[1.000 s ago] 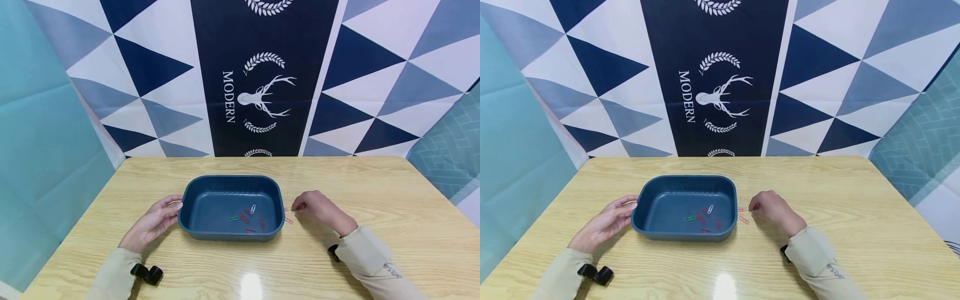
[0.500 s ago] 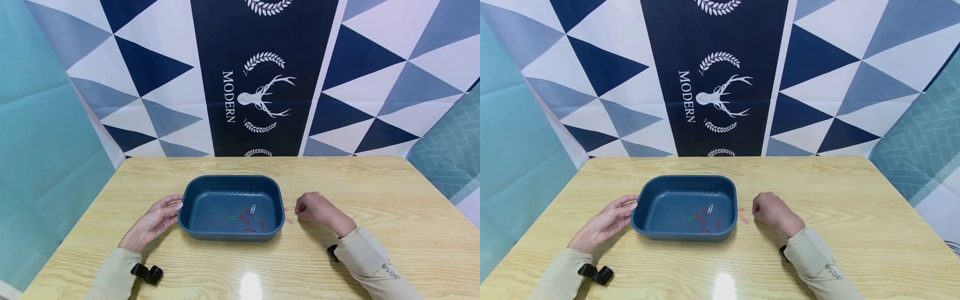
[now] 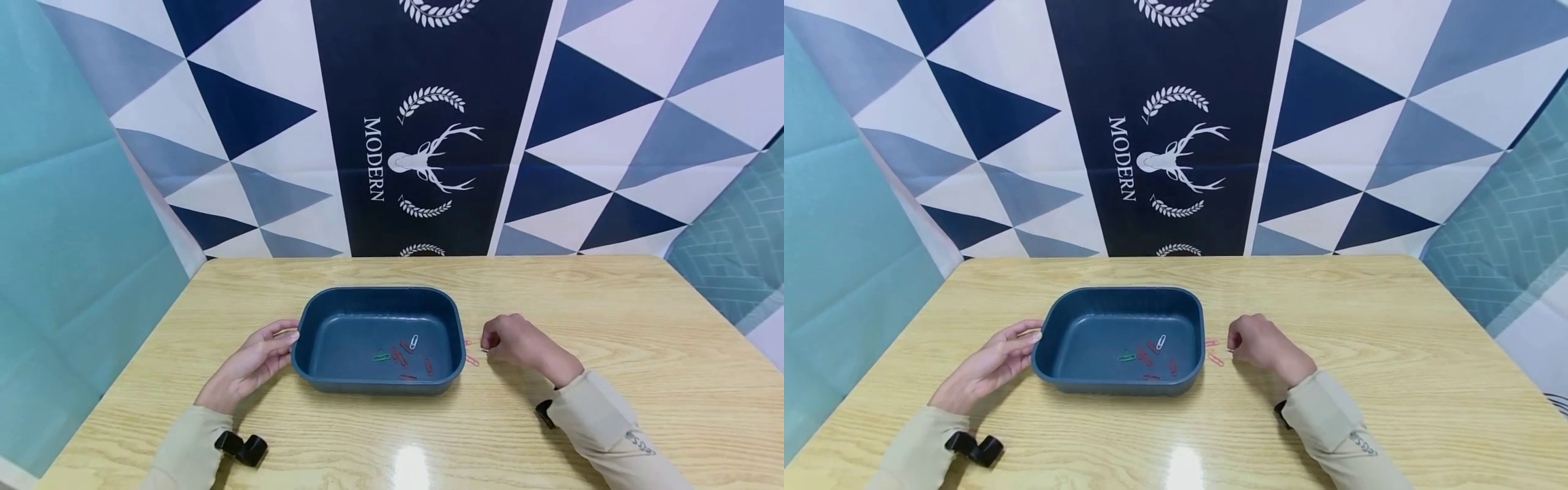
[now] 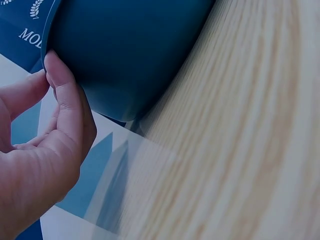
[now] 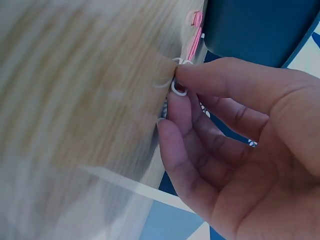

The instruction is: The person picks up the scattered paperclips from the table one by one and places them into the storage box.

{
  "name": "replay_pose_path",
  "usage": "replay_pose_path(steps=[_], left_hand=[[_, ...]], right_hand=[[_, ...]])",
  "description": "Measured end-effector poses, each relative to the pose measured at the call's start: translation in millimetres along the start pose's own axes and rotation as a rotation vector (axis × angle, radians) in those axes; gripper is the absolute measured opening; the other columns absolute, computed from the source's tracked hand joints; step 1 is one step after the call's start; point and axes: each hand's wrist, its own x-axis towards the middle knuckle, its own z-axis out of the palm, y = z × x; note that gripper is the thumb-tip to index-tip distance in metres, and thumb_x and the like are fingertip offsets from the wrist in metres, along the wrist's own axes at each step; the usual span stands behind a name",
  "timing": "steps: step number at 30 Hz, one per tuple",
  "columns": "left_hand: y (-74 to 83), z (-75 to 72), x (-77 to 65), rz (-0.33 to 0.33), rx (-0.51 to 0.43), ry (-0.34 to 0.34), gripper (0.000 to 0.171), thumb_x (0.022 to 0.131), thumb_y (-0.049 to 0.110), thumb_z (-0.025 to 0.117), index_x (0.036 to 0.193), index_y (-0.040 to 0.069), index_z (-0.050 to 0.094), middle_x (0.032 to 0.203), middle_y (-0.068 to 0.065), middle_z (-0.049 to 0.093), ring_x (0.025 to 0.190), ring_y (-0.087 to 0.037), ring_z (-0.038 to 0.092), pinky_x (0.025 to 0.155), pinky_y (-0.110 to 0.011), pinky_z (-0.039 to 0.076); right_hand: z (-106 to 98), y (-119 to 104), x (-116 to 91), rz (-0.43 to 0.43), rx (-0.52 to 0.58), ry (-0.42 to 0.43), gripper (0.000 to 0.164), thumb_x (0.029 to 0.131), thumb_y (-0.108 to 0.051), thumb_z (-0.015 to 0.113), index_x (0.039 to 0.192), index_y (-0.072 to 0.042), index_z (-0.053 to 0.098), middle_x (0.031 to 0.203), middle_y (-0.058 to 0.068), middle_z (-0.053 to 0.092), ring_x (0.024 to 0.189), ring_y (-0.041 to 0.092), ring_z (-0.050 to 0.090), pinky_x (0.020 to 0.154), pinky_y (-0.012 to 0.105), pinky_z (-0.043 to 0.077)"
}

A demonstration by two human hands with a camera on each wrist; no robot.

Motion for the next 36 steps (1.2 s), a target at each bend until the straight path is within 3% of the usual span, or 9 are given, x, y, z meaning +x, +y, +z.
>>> replay_pose_path(steps=[10, 20, 36], left_hand=[[-0.3, 0.3, 0.5, 0.005, -0.013, -0.008, 0.021, 0.101, 0.0, 0.046, 0.122, -0.001, 0.044, 0.095, -0.005, 0.062, 0.081, -0.01, 0.06, 0.076, -0.023, 0.053], [-0.1, 2.6, 2.2, 0.018, -0.034, -0.008, 0.021, 0.1, -0.001, 0.047, 0.121, -0.002, 0.045, 0.097, -0.006, 0.062, 0.084, -0.011, 0.061, 0.078, -0.024, 0.053], [0.4, 1.9, -0.5, 0.003, -0.018, -0.002, 0.023, 0.101, -0.002, 0.045, 0.123, -0.004, 0.042, 0.097, -0.006, 0.062, 0.083, -0.011, 0.061, 0.078, -0.024, 0.053]], right_hand=[[-2.5, 2.6, 1.2, -0.025, 0.0, -0.021, 0.017, 0.074, 0.01, 0.07, 0.079, -0.006, 0.065, 0.074, -0.001, 0.06, 0.069, 0.011, 0.052, 0.063, 0.028, 0.047], [-3.2, 4.8, -1.5, -0.005, 0.003, -0.037, 0.017, 0.074, 0.006, 0.069, 0.077, -0.009, 0.06, 0.071, -0.004, 0.051, 0.066, 0.012, 0.044, 0.061, 0.029, 0.04], [-3.7, 4.0, -1.5, 0.042, 0.079, -0.088, 0.015, 0.079, 0.004, 0.066, 0.079, -0.009, 0.059, 0.073, -0.002, 0.052, 0.068, 0.014, 0.045, 0.063, 0.031, 0.04]])
